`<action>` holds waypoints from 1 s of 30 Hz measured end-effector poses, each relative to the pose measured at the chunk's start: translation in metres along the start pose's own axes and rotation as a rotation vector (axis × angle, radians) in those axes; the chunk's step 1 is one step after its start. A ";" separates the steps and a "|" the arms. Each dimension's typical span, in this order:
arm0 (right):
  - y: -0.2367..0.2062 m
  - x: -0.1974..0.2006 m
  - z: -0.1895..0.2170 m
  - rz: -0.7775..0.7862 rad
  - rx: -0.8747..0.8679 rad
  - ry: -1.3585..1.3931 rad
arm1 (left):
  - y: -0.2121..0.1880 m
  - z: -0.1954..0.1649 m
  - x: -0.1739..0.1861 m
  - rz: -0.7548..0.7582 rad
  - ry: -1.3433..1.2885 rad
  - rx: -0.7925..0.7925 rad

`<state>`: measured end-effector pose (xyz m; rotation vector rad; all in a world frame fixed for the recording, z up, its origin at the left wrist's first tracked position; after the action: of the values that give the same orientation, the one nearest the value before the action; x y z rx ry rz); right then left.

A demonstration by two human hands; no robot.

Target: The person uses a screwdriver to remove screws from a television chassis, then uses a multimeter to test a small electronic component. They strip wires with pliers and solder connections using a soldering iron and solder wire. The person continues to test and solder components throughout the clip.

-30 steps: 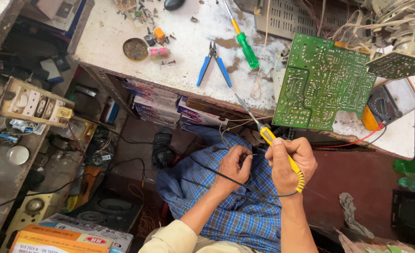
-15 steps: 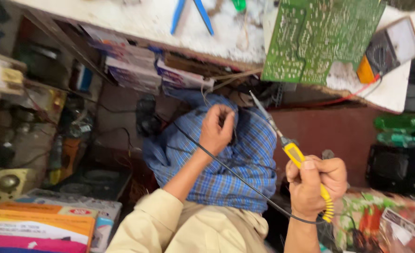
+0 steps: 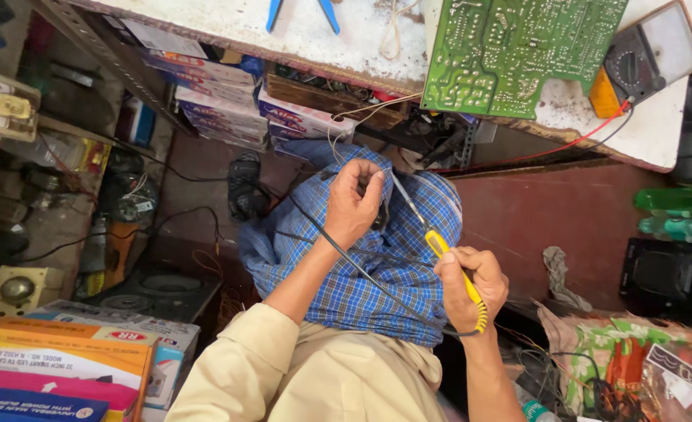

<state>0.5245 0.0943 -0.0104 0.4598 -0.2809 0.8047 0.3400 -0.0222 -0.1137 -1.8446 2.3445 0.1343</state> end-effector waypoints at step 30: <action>0.004 -0.007 0.002 0.018 -0.036 0.020 | 0.001 -0.003 0.001 0.014 0.004 0.016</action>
<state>0.5172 0.0911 -0.0102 0.4157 -0.2804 0.8207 0.3387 -0.0235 -0.1114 -1.8237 2.3544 0.1133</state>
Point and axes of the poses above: each hand's wrist, its own y-axis towards the middle knuckle, its own x-axis out of the back of the hand, z = x × y, the point moved 5 cm from there along y, towards the middle knuckle, and after that the axes turned 5 degrees about -z, right-handed, at the moved point
